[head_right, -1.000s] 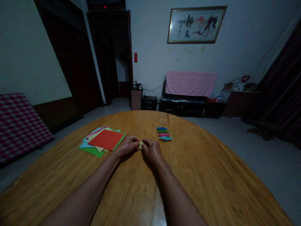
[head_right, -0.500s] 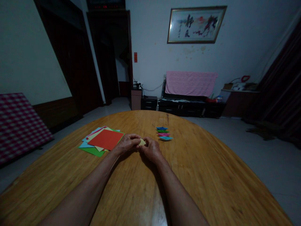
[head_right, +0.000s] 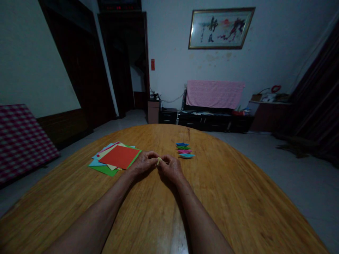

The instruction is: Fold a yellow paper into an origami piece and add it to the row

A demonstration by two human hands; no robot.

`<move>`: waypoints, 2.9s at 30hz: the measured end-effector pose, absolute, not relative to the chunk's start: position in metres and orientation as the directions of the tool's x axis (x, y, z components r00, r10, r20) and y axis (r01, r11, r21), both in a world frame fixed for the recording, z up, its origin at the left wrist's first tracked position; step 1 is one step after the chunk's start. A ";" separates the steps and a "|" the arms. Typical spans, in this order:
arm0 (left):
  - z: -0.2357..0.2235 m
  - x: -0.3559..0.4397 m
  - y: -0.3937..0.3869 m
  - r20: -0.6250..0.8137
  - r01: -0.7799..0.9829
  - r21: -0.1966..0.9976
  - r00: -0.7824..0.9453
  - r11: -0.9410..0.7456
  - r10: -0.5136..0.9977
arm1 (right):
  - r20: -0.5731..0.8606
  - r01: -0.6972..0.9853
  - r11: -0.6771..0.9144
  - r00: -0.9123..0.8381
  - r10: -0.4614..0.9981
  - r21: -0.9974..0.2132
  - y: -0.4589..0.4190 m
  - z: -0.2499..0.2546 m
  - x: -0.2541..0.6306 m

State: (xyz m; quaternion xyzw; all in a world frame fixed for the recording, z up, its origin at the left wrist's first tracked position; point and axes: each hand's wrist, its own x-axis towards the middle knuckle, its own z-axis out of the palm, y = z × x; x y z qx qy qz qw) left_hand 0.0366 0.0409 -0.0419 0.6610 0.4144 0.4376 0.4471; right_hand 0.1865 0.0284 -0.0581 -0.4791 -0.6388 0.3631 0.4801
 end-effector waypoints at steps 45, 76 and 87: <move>-0.042 0.046 0.045 0.193 0.145 0.970 0.020 -0.194 0.981 | 0.295 0.255 0.247 0.173 0.940 -0.935 0.034 -0.056 0.181; -0.045 0.050 0.056 0.042 -0.124 0.991 -0.123 -0.057 0.992 | 0.051 -0.274 0.088 0.141 0.989 -0.958 0.032 -0.051 0.171; -0.045 0.050 0.057 0.035 -0.132 0.990 -0.147 -0.054 0.989 | 0.117 -0.086 0.124 0.089 0.989 -0.989 0.034 -0.050 0.175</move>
